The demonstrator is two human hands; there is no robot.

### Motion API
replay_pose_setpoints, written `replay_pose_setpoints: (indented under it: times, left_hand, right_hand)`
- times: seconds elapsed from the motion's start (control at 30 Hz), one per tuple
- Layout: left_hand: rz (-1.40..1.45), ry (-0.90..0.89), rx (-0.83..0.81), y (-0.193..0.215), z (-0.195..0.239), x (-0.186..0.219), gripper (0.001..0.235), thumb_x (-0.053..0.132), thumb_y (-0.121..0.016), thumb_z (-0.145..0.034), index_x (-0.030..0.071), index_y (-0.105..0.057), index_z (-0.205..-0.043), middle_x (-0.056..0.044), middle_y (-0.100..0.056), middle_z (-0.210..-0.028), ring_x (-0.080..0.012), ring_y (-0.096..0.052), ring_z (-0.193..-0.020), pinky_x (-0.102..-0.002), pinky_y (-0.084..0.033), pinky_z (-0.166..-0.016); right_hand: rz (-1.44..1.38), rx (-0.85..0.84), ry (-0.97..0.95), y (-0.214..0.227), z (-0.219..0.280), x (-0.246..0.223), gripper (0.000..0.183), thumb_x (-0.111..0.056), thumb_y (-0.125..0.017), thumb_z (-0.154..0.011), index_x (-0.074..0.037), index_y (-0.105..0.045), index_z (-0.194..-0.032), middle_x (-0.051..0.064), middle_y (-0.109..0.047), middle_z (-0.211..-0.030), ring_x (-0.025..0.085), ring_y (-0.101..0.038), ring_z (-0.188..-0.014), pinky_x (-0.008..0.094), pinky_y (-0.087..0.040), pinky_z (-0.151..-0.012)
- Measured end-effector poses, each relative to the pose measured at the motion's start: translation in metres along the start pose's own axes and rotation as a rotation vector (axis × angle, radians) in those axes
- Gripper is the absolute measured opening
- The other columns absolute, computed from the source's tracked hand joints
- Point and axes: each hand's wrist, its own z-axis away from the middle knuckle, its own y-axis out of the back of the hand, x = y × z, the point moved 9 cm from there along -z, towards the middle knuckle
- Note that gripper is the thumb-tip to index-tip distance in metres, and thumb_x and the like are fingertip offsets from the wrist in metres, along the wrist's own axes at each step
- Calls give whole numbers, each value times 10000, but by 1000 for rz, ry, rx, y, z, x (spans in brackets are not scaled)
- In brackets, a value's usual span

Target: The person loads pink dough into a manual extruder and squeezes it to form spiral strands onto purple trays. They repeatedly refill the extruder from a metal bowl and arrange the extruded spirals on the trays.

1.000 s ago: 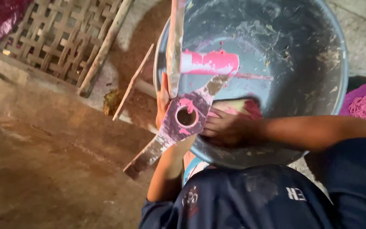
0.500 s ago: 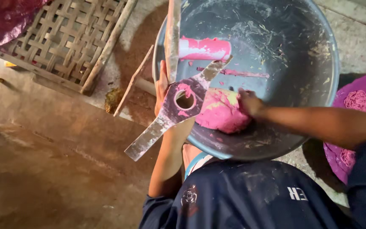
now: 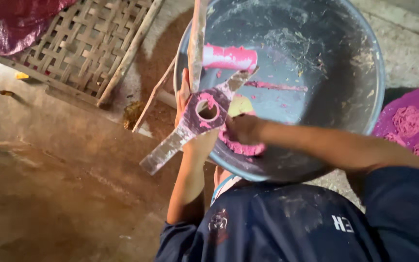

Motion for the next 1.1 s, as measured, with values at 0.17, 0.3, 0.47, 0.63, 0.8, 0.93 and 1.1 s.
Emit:
replay_pose_setpoints:
  times: [0.17, 0.3, 0.47, 0.63, 0.8, 0.93, 1.1]
  left_hand:
    - [92, -94, 71, 8, -5, 13, 844, 127, -885, -871, 46, -392, -1552, -213, -496, -1545, -280, -681, -1224, -347, -578, -996]
    - [224, 101, 25, 8, -8, 2, 925, 127, -881, -864, 16, -330, -1600, -86, -685, -1163, -158, -696, -931, -276, -576, -872]
    - [362, 155, 5, 6, -2, -5, 903, 83, -839, -878, 34, -333, -1624, -49, -692, -1056, -123, -671, -893, -252, -579, -863]
    - [187, 28, 14, 1, -4, 0, 836, 145, -875, -873, 70, -401, -1558, -143, -550, -1439, -253, -674, -1178, -292, -570, -981]
    - [-12, -24, -4, -7, -12, 7, 753, 219, -909, -843, 86, -486, -1451, -155, -418, -1625, -296, -637, -1301, -332, -551, -1034]
    - [11, 123, -83, -8, -13, -3, 793, 234, -919, -798, 73, -504, -1454, -122, -549, -1500, -252, -695, -1120, -300, -562, -943]
    - [288, 92, -15, -1, -12, 0, 818, 148, -873, -881, 20, -423, -1552, -103, -526, -1567, -181, -701, -1127, -271, -567, -968]
  right_hand:
    - [-744, -41, -34, 57, 17, 99, 383, -214, -478, -990, 31, -667, -1215, 164, -728, -1116, 259, -733, -961, 496, -587, -848]
    - [-1446, 105, -46, 57, -39, 99, 484, -366, -445, -1062, -25, -678, -1315, 105, -678, -1225, 220, -565, -1064, 386, -446, -935]
    - [-1364, 104, 124, 32, -60, 56, 399, -297, -565, -970, -66, -633, -1289, 44, -687, -1279, 175, -626, -1164, 330, -485, -1034]
    - [-625, -150, 356, 0, 73, 32, 292, -181, -737, -872, 30, -618, -1037, 98, -602, -979, 204, -570, -902, 374, -497, -802]
    - [382, 356, 559, -17, 72, -10, 144, -144, -612, -830, -9, -642, -867, 129, -583, -1016, 290, -549, -959, 392, -471, -842]
    - [578, 311, 418, -13, 11, -22, 300, -216, -680, -758, 31, -711, -924, 161, -626, -1112, 307, -538, -1105, 386, -448, -987]
    - [-83, -114, 511, 25, 53, -11, 522, -260, -851, -668, -43, -730, -1127, 191, -597, -1187, 282, -570, -1111, 377, -470, -917]
